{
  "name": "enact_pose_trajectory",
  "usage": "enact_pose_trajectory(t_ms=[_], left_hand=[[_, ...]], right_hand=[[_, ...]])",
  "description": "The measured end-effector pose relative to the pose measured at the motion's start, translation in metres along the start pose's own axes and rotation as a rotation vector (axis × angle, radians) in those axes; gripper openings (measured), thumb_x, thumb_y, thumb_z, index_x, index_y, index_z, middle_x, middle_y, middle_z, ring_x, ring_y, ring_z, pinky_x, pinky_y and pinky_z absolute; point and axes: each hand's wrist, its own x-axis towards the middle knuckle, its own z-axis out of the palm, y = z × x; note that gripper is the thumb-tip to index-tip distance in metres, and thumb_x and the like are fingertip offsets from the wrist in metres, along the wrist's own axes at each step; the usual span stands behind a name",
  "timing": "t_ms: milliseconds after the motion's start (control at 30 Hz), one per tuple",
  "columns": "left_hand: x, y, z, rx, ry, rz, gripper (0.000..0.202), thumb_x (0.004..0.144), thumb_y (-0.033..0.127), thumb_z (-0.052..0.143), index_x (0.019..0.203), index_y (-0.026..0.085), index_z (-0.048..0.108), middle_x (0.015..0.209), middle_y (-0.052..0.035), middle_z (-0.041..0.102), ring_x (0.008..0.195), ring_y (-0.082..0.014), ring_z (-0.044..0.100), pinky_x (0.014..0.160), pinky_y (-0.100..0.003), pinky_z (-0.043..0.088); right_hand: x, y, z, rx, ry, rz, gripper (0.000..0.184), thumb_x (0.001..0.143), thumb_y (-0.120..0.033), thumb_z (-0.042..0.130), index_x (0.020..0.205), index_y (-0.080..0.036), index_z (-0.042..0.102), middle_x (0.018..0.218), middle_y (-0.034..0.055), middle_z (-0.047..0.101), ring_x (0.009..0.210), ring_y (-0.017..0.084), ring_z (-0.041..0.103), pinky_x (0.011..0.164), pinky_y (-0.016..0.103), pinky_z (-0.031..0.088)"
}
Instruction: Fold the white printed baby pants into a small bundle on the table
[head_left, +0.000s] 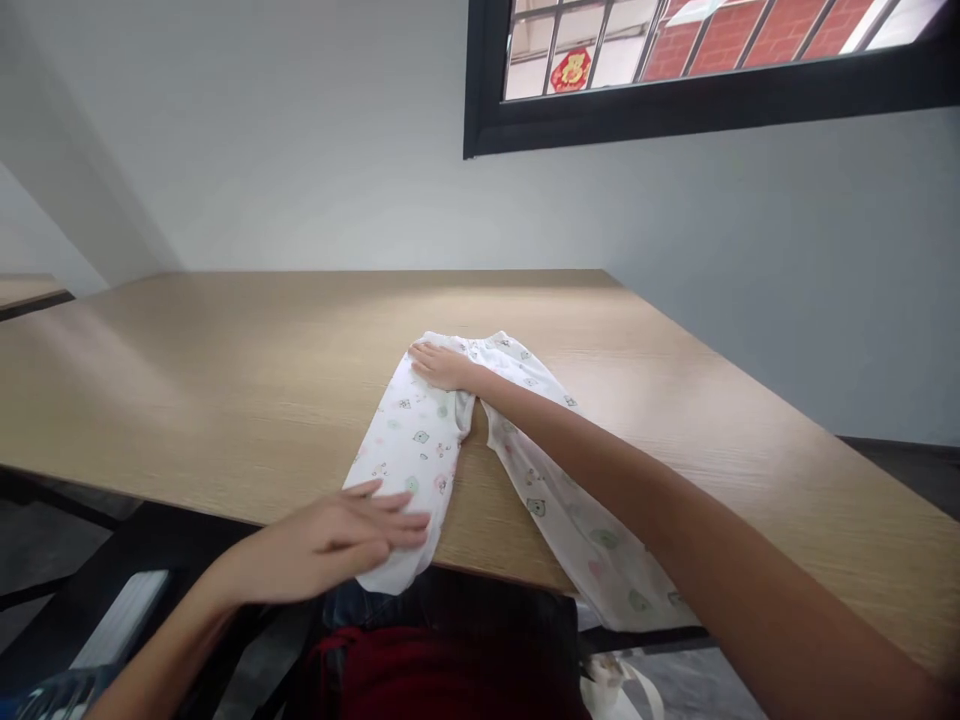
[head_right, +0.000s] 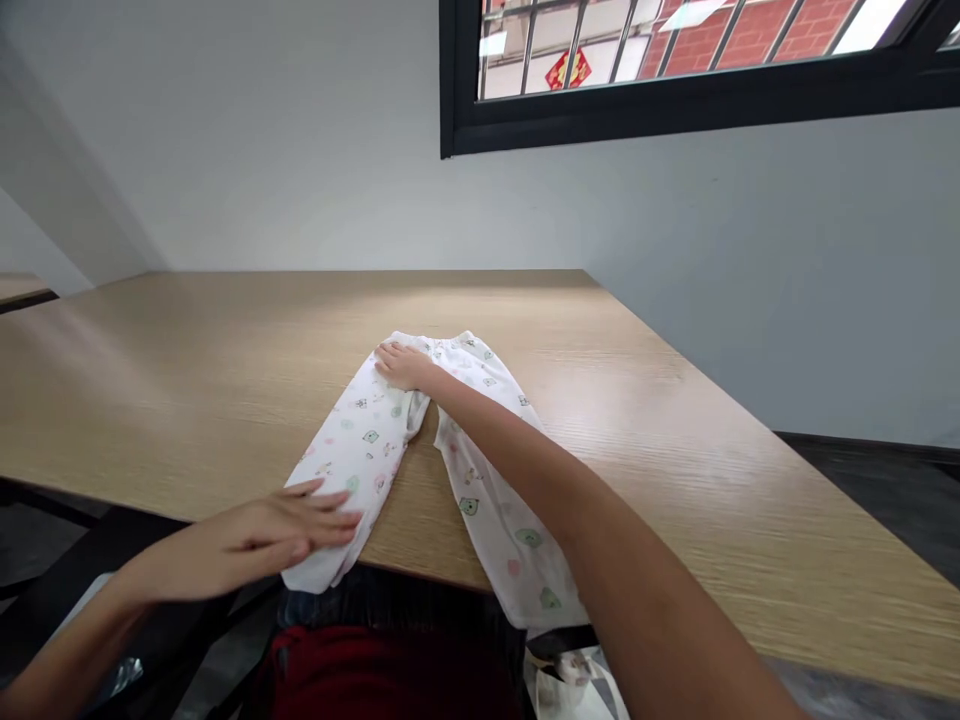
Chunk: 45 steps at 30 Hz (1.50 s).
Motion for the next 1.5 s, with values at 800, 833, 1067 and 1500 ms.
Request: enact_pose_trajectory(t_ms=[800, 833, 1067, 1500], left_hand=[[0.134, 0.08, 0.07, 0.262, 0.308, 0.37, 0.033, 0.089, 0.025, 0.03, 0.109, 0.013, 0.054, 0.091, -0.0086, 0.062, 0.086, -0.0206, 0.058, 0.082, -0.033, 0.043], [0.123, 0.083, 0.083, 0.286, 0.353, 0.411, 0.032, 0.089, 0.022, 0.03, 0.106, 0.011, 0.054, 0.087, -0.008, 0.062, 0.083, -0.0192, 0.058, 0.083, -0.031, 0.043], [0.145, 0.107, 0.124, 0.502, 0.637, 0.347, 0.037, 0.083, 0.051, 0.04, 0.079, 0.016, 0.05, 0.07, -0.0036, 0.054, 0.063, -0.0194, 0.051, 0.054, -0.033, 0.045], [0.154, 0.124, 0.109, 0.452, 0.42, 0.281, 0.004, 0.08, 0.022, 0.041, 0.082, 0.02, 0.042, 0.073, -0.0046, 0.052, 0.06, -0.0171, 0.048, 0.053, -0.028, 0.041]], right_hand=[[-0.131, 0.092, -0.028, 0.34, 0.342, 0.231, 0.032, 0.087, -0.019, 0.036, 0.104, -0.023, 0.062, 0.115, 0.0005, 0.057, 0.11, 0.019, 0.049, 0.097, 0.037, 0.036], [-0.123, 0.1, -0.027, 0.302, 0.357, 0.23, 0.032, 0.086, -0.017, 0.036, 0.102, -0.022, 0.063, 0.114, 0.0014, 0.058, 0.108, 0.019, 0.05, 0.096, 0.038, 0.037], [-0.107, 0.114, -0.017, 0.13, 0.436, 0.191, 0.027, 0.085, -0.018, 0.04, 0.102, -0.017, 0.061, 0.111, 0.0085, 0.055, 0.102, 0.022, 0.051, 0.089, 0.035, 0.04], [-0.116, 0.102, -0.028, 0.361, 0.465, 0.548, 0.046, 0.076, -0.018, 0.052, 0.121, -0.016, 0.045, 0.067, -0.0016, 0.052, 0.063, 0.016, 0.052, 0.058, 0.025, 0.041]])
